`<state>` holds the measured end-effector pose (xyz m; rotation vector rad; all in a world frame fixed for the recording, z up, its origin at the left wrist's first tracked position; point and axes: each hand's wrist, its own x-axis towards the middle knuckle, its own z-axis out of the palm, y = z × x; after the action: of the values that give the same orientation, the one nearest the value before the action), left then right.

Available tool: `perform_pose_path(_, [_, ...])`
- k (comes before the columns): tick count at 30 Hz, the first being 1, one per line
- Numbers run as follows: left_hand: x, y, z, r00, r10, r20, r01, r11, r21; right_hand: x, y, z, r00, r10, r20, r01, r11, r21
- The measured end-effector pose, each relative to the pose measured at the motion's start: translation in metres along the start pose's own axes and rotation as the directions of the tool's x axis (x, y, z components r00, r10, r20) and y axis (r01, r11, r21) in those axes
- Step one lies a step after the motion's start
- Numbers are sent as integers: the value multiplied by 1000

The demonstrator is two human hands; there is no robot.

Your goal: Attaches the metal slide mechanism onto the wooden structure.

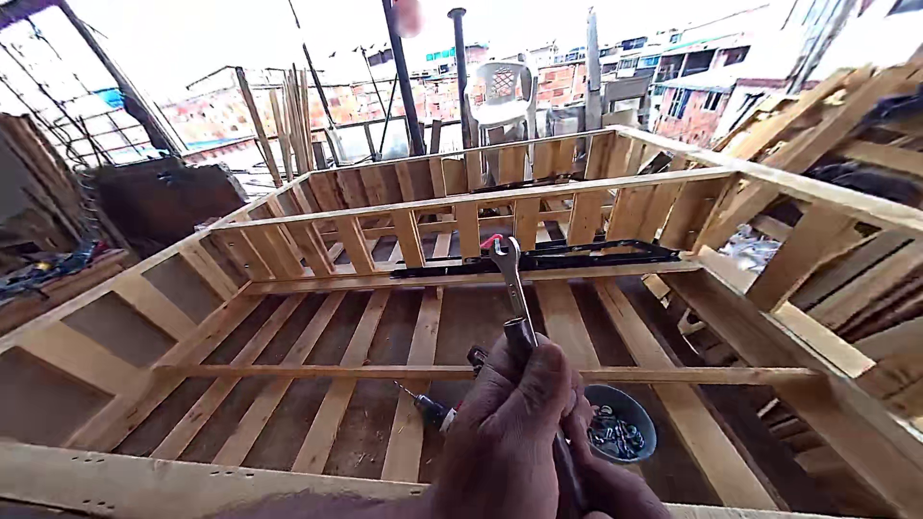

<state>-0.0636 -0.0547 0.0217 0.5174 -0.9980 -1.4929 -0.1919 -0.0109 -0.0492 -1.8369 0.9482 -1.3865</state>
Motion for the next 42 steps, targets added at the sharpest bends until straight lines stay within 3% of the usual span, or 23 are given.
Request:
perform_pose_path(3, [17,-8,-9,1000,-26,-5,26,995,92,13,7,-5,1000,-11,-6,11,998,-65])
perform_pose_path(5, [36,-10,-36,996,-82,40,69,964,256,18,12,-11,999,16,-48,-22,991,-129])
perform_pose_path(7, [59,-1,-69,977,-210,33,169,861,480,17,21,-29,990,69,-122,-79,993,-84])
perform_pose_path(8, [70,5,-86,966,-255,40,175,759,627,16,24,-41,981,101,-165,-105,994,-13])
perform_pose_path(10, [81,20,-117,946,-304,114,29,428,903,18,21,-65,955,164,-247,-143,984,103])
perform_pose_path(12, [83,23,-140,881,-314,354,-317,165,934,27,14,-79,925,174,-339,-175,984,28])
perform_pose_path(13, [84,22,-148,829,-299,473,-462,110,880,35,15,-79,918,132,-374,-166,984,-62])
perform_pose_path(15, [89,21,-153,754,-276,596,-580,148,801,54,17,-68,926,78,-369,-168,961,-218])
perform_pose_path(17, [97,22,-151,734,-267,624,-560,282,779,73,14,-44,941,164,-295,-252,923,-291])
perform_pose_path(19, [102,28,-150,751,-315,580,-422,446,789,87,17,-23,930,304,-207,-358,878,-318])
perform_pose_path(22, [110,40,-159,773,-381,507,-187,626,757,93,25,-5,920,362,-150,-392,842,-372])
perform_pose_path(25, [116,32,-177,824,-334,458,107,886,451,89,34,9,934,336,-120,-355,841,-407])
perform_pose_path(27, [113,22,-181,856,-309,415,273,951,145,87,42,24,948,286,-141,-319,848,-424])
perform_pose_path(29, [109,10,-179,889,-235,392,272,961,-42,89,45,38,958,259,-120,-285,830,-480])
perform_pose_path(30, [108,3,-178,898,-193,396,229,973,-44,90,43,44,960,267,-83,-270,813,-516])
perform_pose_path(33, [107,-9,-173,906,-142,399,131,990,54,93,40,59,959,283,-16,-240,781,-577])
perform_pose_path(37, [117,-10,-181,884,-303,356,215,940,266,77,21,41,977,212,-13,-174,766,-618])
perform_pose_path(39, [126,-15,-203,806,-501,315,297,803,516,55,6,18,956,280,-82,-275,770,-575])
perform_pose_path(42, [118,-54,-252,505,-846,170,432,418,799,18,12,-10,904,344,-255,-428,756,-496])
